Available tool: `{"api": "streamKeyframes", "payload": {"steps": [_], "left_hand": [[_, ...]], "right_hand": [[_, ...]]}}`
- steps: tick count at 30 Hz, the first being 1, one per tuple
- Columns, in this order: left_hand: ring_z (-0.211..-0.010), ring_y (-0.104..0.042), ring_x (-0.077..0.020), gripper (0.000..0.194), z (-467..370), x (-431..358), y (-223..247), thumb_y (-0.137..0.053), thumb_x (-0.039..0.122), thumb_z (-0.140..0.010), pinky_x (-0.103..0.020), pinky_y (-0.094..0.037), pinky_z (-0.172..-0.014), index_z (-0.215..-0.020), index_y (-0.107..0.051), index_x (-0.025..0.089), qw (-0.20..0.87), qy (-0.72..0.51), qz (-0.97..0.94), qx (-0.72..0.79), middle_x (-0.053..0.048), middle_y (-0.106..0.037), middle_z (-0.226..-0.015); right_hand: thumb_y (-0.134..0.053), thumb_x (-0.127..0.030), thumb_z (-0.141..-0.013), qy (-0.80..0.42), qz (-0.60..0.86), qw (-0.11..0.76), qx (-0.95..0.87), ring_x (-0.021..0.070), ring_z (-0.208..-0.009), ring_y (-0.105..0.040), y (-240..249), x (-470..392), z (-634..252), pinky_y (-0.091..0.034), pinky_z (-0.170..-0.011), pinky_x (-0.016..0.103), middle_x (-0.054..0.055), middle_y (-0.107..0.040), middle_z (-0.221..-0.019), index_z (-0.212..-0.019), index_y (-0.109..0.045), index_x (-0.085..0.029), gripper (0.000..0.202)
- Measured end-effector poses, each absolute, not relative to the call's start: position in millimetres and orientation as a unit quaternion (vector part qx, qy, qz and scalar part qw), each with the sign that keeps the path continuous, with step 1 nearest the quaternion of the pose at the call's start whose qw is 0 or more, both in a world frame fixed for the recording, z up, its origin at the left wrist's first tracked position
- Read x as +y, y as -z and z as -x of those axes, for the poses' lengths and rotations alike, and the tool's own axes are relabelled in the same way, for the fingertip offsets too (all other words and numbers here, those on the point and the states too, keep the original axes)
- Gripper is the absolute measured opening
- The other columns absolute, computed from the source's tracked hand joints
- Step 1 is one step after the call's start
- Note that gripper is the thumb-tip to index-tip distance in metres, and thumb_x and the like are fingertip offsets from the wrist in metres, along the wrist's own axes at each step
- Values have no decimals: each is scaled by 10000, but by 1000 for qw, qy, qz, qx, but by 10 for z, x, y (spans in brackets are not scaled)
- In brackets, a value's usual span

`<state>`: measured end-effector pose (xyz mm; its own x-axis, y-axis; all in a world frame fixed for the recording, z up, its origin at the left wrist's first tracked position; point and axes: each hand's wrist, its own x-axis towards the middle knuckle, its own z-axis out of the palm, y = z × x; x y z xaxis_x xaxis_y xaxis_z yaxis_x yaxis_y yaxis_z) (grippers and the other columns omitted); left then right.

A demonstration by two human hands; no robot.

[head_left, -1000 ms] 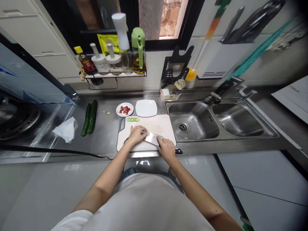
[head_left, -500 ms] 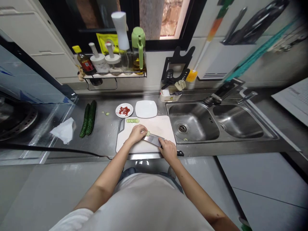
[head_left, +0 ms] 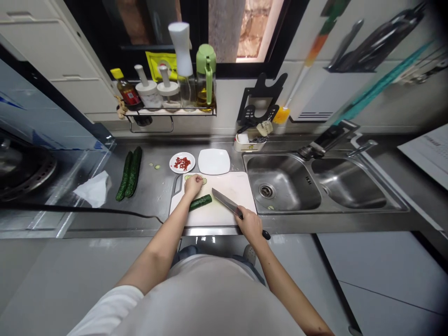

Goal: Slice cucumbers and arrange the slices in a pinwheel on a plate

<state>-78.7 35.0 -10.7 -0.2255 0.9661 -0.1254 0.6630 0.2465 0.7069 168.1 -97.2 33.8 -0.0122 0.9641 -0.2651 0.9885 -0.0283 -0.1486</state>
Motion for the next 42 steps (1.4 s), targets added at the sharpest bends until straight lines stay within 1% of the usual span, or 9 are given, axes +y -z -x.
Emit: {"api": "streamKeyframes", "payload": {"steps": [6,10,15,19,22,25,33,38,42], "left_hand": [[-820,-625,-182,173,748,491,104,-546,200,-812,-276,-426,-749,-930,-669,225,229,-232,-586,741,-33,-710,-853],[-871,-619,-207,206,746,506,96,-519,179,-828,-298,-416,-787,-969,-662,229,184,-198,-614,741,-58,-705,-917],[-958,-596,-242,217,766,473,98,-477,256,-893,-335,-411,-838,-955,-682,215,143,-150,-650,732,-94,-683,-1014],[-1047,-553,-262,265,788,405,109,-492,343,-912,-364,-401,-898,-1052,-687,232,111,-131,-684,709,-99,-650,-1097],[-1062,-538,-266,283,795,375,120,-489,343,-919,-376,-400,-905,-1094,-687,242,103,-122,-692,704,-104,-630,-1119],[-1045,-540,-267,276,792,378,133,-494,333,-917,-376,-402,-894,-1080,-698,244,102,-117,-693,704,-102,-630,-1100],[-1034,-544,-273,266,798,393,134,-519,331,-903,-387,-408,-896,-1051,-716,230,105,-140,-688,704,-106,-654,-1061],[-1054,-548,-262,243,840,259,95,-555,300,-878,-385,-421,-918,-1055,-708,236,123,-208,-655,716,-83,-673,-1066],[-1019,-575,-236,239,827,-17,38,-547,321,-885,-373,-438,-920,-1041,-705,234,151,-250,-656,696,-65,-681,-1048]], "right_hand": [[-462,-392,-951,158,-703,16,694,192,-927,-641,-334,-964,-1651,-374,-727,256,43,-705,-1029,-1187,-605,-269,302],[-483,-383,-940,166,-703,12,692,190,-911,-641,-343,-952,-1632,-365,-717,253,40,-709,-997,-1149,-622,-275,274],[-500,-367,-929,173,-702,5,691,186,-876,-639,-334,-940,-1631,-362,-708,250,39,-711,-960,-1125,-638,-270,259],[-505,-368,-926,174,-707,0,686,193,-882,-642,-328,-935,-1629,-368,-713,254,44,-713,-962,-1151,-637,-274,277],[-502,-372,-927,176,-707,-2,685,196,-888,-645,-327,-926,-1623,-372,-712,257,45,-716,-979,-1167,-634,-278,289],[-486,-387,-935,179,-708,-5,683,196,-894,-648,-320,-917,-1619,-374,-712,257,48,-718,-982,-1178,-633,-279,304],[-462,-415,-947,191,-712,-12,676,200,-902,-647,-299,-929,-1621,-371,-719,257,57,-720,-988,-1193,-633,-279,330],[-438,-388,-962,201,-711,-4,674,205,-914,-645,-298,-936,-1627,-350,-705,257,69,-719,-1004,-1208,-628,-262,335],[-394,-359,-981,213,-708,-6,674,200,-870,-638,-283,-922,-1632,-315,-665,255,73,-719,-926,-1138,-644,-226,325]]}}
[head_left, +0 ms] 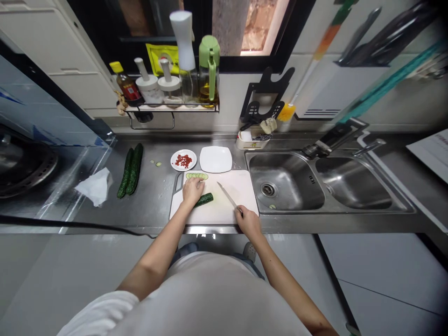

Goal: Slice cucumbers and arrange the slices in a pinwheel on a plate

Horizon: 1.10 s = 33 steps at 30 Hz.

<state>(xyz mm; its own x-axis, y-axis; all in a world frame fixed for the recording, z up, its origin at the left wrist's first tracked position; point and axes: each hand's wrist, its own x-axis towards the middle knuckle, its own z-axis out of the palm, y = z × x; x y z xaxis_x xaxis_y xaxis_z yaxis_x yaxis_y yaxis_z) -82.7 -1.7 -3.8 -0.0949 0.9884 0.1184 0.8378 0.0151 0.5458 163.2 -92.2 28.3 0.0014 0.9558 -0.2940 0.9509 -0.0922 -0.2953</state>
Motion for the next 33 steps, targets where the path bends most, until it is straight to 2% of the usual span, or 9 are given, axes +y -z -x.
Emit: {"api": "streamKeyframes", "payload": {"steps": [9,14,21,28,33], "left_hand": [[-987,-589,-218,248,779,-541,56,-519,369,-920,-363,-435,-907,-1016,-709,241,147,-267,-698,648,-58,-682,-1018],[-970,-583,-212,236,787,-601,125,-533,356,-919,-364,-426,-886,-1040,-700,242,139,-263,-707,641,-56,-674,-1028],[-1000,-575,-200,246,764,-600,116,-512,360,-934,-355,-408,-896,-1071,-688,257,142,-248,-727,624,-50,-666,-1035],[-1027,-567,-209,257,720,-604,64,-513,368,-934,-368,-389,-925,-1094,-694,281,141,-219,-744,615,-55,-662,-1054],[-1053,-553,-224,284,720,-610,63,-592,401,-884,-388,-369,-949,-1132,-674,289,139,-203,-753,611,-52,-654,-1086]], "right_hand": [[-380,-361,-966,-273,693,91,-662,186,-782,-597,-153,-822,-1593,-291,-626,237,51,-681,-841,-1015,-591,-193,274],[-383,-334,-954,-294,675,90,-671,183,-761,-592,-157,-793,-1504,-308,-633,237,45,-672,-806,-979,-593,-189,257],[-341,-338,-985,-285,660,43,-694,200,-902,-626,-314,-767,-1363,-352,-716,245,87,-704,-983,-1157,-567,-167,331],[-307,-341,-1006,-263,656,-31,-707,219,-951,-639,-512,-774,-1206,-362,-731,258,119,-699,-1031,-1197,-553,-165,358],[-303,-329,-1003,-261,647,-37,-715,228,-967,-636,-546,-782,-1156,-372,-747,266,130,-691,-1053,-1204,-548,-160,359]]}}
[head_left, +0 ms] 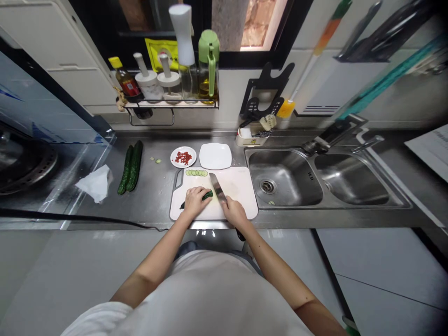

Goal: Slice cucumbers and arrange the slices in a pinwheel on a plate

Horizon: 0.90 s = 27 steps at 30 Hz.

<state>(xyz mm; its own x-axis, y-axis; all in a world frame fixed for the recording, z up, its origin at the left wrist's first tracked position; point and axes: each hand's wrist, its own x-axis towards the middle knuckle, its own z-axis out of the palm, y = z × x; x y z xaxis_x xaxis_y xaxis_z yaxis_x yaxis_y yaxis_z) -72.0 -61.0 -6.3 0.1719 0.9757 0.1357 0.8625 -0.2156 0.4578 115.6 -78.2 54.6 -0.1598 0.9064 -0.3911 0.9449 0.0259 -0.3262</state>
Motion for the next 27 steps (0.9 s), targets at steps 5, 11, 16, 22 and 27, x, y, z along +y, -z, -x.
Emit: {"api": "streamKeyframes", "payload": {"steps": [5,11,16,22,27], "left_hand": [[-1073,-539,-228,334,746,-617,55,-624,388,-861,-392,-362,-961,-1180,-646,292,137,-192,-762,603,-55,-634,-1111],[-1025,-571,-204,291,739,-622,64,-519,395,-929,-359,-399,-920,-1150,-663,271,138,-210,-762,598,-53,-647,-1070],[-1011,-587,-199,284,740,-599,90,-514,381,-934,-352,-416,-918,-1147,-670,275,146,-210,-762,595,-54,-652,-1069],[-1009,-587,-195,291,763,-584,99,-514,380,-935,-361,-406,-952,-1164,-667,288,150,-212,-769,584,-48,-653,-1071],[-1004,-584,-197,288,752,-594,90,-515,375,-933,-362,-407,-942,-1161,-668,288,141,-213,-768,588,-50,-648,-1071]], "right_hand": [[-308,-326,-1004,264,-646,39,716,228,-977,-637,-537,-798,-1142,-378,-750,268,128,-691,-1060,-1209,-538,-162,350],[-312,-325,-1004,267,-644,50,715,230,-979,-637,-544,-811,-1117,-383,-742,266,127,-688,-1063,-1211,-533,-162,344],[-306,-315,-1003,266,-643,43,717,226,-972,-637,-541,-801,-1096,-387,-739,269,127,-688,-1064,-1214,-529,-164,342],[-306,-307,-1004,268,-641,40,718,235,-985,-636,-538,-794,-1054,-388,-752,277,139,-686,-1069,-1187,-539,-157,332],[-319,-298,-1003,272,-643,40,715,223,-991,-636,-541,-794,-1034,-387,-757,268,137,-689,-1077,-1202,-537,-154,328]]}}
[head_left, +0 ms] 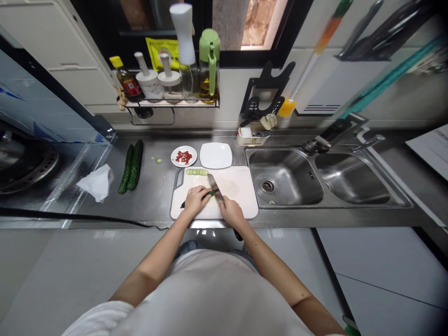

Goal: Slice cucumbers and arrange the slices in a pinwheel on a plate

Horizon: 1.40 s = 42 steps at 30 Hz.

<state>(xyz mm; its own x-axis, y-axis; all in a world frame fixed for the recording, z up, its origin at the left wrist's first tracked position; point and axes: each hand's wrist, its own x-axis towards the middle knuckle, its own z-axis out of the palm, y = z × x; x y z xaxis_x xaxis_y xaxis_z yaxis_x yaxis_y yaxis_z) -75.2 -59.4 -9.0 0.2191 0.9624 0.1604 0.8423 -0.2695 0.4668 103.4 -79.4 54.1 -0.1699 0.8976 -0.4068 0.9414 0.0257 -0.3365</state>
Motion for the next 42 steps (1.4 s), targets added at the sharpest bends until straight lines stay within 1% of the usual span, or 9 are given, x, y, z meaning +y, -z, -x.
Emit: {"api": "streamKeyframes", "payload": {"steps": [9,18,25,33,42], "left_hand": [[-1017,-581,-198,273,730,-598,72,-526,356,-926,-368,-400,-955,-1149,-672,294,141,-211,-763,595,-49,-645,-1067],[-998,-583,-195,276,732,-601,101,-505,375,-937,-358,-395,-950,-1129,-679,282,132,-219,-767,589,-45,-654,-1069],[-1022,-582,-195,275,733,-593,111,-505,370,-937,-360,-391,-957,-1132,-678,281,137,-215,-766,590,-50,-654,-1085],[-1007,-589,-195,258,731,-583,129,-523,362,-930,-362,-401,-937,-1110,-684,272,127,-226,-768,585,-44,-662,-1076],[-992,-594,-200,251,739,-571,106,-539,352,-921,-368,-408,-928,-1117,-679,280,132,-228,-768,584,-39,-665,-1066]], "right_hand": [[-320,-294,-1003,277,-642,42,714,234,-990,-637,-567,-780,-1025,-395,-761,277,142,-686,-1071,-1184,-540,-152,318],[-342,-256,-993,286,-634,71,715,236,-1007,-632,-606,-760,-1006,-393,-779,279,157,-677,-1089,-1213,-527,-132,313],[-366,-234,-980,292,-626,78,719,226,-961,-644,-589,-844,-1072,-383,-732,270,143,-688,-1045,-1143,-553,-140,265],[-363,-191,-954,289,-616,102,726,228,-909,-651,-617,-986,-1166,-383,-708,278,141,-689,-981,-1083,-574,-129,256],[-356,-197,-948,292,-615,98,726,242,-954,-645,-604,-878,-1095,-410,-751,291,163,-680,-1030,-1106,-572,-121,278]]}}
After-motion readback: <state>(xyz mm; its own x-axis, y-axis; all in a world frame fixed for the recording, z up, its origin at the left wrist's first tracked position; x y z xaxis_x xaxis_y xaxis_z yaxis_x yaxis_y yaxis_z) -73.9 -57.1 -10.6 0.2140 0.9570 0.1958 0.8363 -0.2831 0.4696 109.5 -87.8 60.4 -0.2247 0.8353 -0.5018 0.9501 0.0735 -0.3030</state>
